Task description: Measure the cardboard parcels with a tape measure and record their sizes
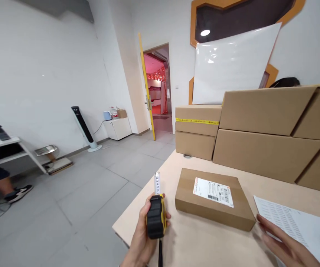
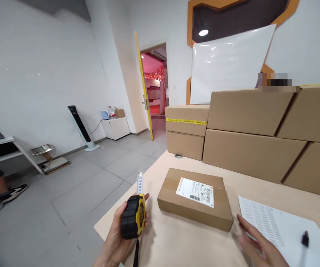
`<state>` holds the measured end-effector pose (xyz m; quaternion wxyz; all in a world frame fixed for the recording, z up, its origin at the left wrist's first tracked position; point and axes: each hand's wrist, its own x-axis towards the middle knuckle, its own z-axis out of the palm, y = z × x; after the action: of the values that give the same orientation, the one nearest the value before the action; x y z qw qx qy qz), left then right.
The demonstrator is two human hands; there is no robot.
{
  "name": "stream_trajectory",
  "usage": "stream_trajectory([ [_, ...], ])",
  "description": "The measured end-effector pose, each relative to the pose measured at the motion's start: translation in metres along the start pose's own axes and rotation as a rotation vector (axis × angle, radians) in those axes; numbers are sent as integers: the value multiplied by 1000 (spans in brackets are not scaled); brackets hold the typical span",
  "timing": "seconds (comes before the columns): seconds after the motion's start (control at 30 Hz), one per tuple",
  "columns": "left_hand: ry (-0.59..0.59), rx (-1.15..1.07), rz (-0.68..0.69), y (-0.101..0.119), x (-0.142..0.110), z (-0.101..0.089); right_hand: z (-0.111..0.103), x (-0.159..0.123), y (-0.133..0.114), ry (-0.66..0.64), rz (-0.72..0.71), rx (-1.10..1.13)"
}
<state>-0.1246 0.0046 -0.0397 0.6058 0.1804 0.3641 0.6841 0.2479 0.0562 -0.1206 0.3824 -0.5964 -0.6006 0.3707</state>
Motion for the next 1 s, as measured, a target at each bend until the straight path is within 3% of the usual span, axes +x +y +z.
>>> stream_trajectory([
  [0.13, 4, 20, -198, -7, 7, 1, 24, -3, -39, -104, -40, 110],
  [0.23, -66, 61, -181, -1, 6, 8, 23, -11, -63, -138, -58, 105],
  [0.43, -358, 51, -43, 41, 20, 41, -4, -13, -98, 48, -107, -99],
  [0.63, -335, 105, -111, 52, 44, 72, -1, 24, -114, 129, -116, -94],
  [0.73, -318, 21, -91, 59, 37, 76, -3, 34, -109, 97, -122, -43],
  [0.83, -368, -42, -155, 62, 19, 77, -11, 37, -109, 166, -108, -68],
  [0.93, -395, -20, -273, 49, 2, 82, -19, 39, -125, 308, -124, -98],
  [1.0, -384, 14, -331, 31, -3, 91, -19, 44, -143, 311, -214, -111],
])
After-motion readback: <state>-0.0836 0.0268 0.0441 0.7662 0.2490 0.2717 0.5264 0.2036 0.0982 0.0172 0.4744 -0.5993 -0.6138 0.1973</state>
